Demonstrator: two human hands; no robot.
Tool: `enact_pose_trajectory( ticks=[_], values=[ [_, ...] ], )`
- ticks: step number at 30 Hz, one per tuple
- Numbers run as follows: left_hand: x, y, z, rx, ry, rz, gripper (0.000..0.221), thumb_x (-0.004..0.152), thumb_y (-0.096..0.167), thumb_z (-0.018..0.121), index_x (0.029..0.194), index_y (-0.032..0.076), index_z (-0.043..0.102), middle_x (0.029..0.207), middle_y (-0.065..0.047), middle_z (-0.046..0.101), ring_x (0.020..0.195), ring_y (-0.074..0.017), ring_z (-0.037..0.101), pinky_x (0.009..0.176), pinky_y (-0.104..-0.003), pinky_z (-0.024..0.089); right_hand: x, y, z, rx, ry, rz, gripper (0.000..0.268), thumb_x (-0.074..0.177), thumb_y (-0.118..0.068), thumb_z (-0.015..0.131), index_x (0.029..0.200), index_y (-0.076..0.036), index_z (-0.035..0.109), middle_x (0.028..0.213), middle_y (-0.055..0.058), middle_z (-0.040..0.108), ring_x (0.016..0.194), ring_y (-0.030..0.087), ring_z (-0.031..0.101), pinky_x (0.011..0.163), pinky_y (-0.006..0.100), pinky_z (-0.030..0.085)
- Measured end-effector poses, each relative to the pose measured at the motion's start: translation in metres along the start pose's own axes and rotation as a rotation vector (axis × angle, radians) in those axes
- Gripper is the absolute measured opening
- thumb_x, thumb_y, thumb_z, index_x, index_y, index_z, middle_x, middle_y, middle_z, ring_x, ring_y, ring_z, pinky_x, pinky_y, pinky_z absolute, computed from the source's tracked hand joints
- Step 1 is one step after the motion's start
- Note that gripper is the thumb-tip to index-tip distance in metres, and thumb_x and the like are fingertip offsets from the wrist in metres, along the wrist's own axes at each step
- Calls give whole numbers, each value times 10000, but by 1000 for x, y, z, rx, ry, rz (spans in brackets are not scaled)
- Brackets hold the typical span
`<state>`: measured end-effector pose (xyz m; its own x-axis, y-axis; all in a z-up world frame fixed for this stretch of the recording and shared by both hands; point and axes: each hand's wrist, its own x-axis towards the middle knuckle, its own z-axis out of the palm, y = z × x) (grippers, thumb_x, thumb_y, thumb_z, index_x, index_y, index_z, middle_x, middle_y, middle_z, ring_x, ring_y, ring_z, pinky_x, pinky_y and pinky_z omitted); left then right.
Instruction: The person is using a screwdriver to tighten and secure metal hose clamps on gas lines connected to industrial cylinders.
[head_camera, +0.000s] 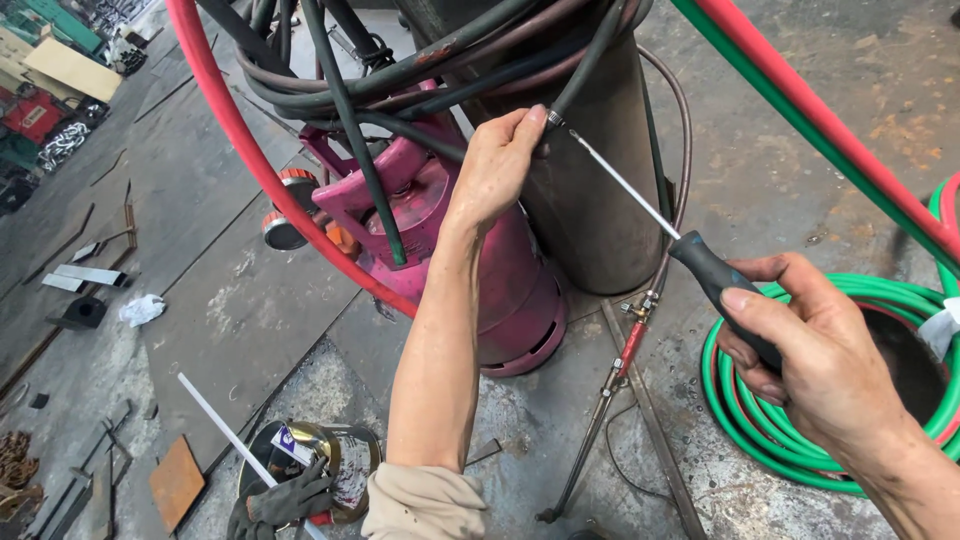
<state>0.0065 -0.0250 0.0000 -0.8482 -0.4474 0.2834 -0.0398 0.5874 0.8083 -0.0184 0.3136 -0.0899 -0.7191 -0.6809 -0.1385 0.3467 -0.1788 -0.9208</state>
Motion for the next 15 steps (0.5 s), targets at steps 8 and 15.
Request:
enact_pose_trajectory(
  ticks=[8, 15],
  values=[
    [3, -7, 0, -13, -30, -14, 430, 1066, 364, 505, 887, 16, 681, 742, 42, 583, 712, -59, 480, 648, -270, 431, 2, -2, 3, 24, -14, 3, 327, 1013, -180, 615, 1281, -13, 531, 681, 90, 518, 472, 96, 385, 370, 253, 271],
    [-1, 1, -1, 20, -17, -27, 433, 1057, 371, 503, 875, 18, 676, 724, 35, 592, 702, -63, 495, 646, -274, 445, 5, -2, 7, 57, -35, -2, 318, 1018, -182, 610, 1274, -15, 525, 672, 92, 506, 455, 97, 363, 367, 255, 259]
  ],
)
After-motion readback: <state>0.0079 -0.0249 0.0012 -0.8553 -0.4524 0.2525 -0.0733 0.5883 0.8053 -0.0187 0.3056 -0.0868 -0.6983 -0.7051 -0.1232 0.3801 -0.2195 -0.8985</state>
